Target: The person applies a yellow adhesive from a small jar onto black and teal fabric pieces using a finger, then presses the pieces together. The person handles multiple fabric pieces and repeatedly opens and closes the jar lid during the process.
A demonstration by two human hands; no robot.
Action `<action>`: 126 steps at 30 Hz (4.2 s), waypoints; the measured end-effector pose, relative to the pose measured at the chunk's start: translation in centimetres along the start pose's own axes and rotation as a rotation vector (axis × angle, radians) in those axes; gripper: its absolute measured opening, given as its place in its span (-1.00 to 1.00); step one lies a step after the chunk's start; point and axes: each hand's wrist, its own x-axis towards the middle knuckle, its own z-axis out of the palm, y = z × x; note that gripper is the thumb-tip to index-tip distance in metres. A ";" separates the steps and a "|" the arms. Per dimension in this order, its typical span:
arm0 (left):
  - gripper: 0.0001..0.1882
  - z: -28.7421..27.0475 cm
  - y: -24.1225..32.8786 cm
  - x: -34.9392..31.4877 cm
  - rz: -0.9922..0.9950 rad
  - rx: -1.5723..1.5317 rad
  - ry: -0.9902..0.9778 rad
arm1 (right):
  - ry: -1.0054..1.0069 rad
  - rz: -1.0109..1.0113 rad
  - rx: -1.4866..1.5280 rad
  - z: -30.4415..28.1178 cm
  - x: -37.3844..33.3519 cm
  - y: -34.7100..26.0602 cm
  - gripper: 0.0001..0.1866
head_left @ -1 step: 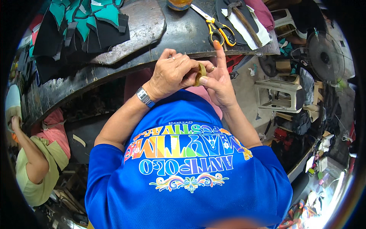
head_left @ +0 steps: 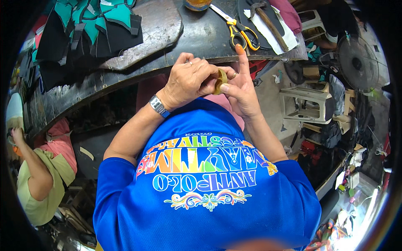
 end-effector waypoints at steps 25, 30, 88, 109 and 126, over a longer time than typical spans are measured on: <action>-0.86 -1.9 1.0 1.2 -0.248 -0.127 -0.098 | -0.027 -0.063 -0.003 -1.7 0.7 -1.4 0.15; -0.89 -1.9 0.8 1.3 -0.223 -0.054 -0.210 | 0.026 -0.060 -0.023 -1.2 0.2 -1.0 0.18; -0.91 -5.0 -1.3 3.5 -0.459 -0.268 0.353 | 0.176 -0.246 0.068 -4.0 0.6 -3.7 -0.01; -0.85 -3.7 -0.7 4.5 -0.307 -0.055 -0.250 | -0.005 -0.175 0.053 0.7 3.1 -1.9 0.07; -0.91 -5.0 -1.1 4.5 -0.366 -0.277 0.036 | 0.168 -0.289 0.084 -3.3 5.4 -5.9 -0.05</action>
